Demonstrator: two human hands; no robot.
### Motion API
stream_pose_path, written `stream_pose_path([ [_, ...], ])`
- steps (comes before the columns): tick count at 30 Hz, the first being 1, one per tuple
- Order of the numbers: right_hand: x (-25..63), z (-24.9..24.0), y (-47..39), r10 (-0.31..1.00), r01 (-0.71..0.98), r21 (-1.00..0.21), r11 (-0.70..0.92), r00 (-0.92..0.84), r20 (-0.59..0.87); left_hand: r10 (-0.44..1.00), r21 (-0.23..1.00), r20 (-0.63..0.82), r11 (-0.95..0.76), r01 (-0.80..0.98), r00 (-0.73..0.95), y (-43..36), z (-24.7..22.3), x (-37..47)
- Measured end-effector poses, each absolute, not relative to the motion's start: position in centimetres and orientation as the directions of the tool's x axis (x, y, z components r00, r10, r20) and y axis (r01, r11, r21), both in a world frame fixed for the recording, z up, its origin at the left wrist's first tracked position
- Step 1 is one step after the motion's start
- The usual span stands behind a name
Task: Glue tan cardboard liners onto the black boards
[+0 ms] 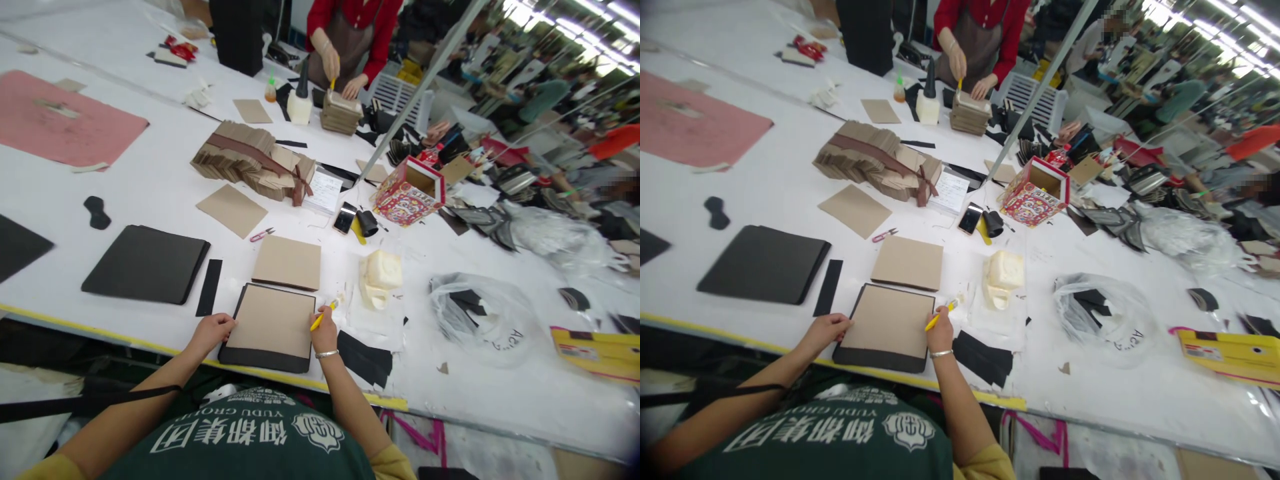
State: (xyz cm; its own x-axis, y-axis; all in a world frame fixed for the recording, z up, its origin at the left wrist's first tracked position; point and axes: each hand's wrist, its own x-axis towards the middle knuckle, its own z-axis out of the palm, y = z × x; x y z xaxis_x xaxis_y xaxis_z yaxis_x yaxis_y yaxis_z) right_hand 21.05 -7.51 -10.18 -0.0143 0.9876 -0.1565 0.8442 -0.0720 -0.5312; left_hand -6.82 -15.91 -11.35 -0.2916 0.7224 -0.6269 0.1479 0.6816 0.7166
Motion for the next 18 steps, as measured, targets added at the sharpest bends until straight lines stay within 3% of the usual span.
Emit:
stream_pose_path([
  [9,21.22,-10.41,-7.44,0.981,0.908,-0.415,-0.059,-0.023,-0.190,0.692,0.688,-0.664,0.714,0.131,-0.283,-15.73,-11.34,-6.99],
  [18,21.35,-10.75,-7.23,0.981,0.908,-0.419,-0.007,-0.074,-0.178,0.677,0.684,-0.676,0.724,0.094,-0.292,-15.59,-10.91,-6.69],
])
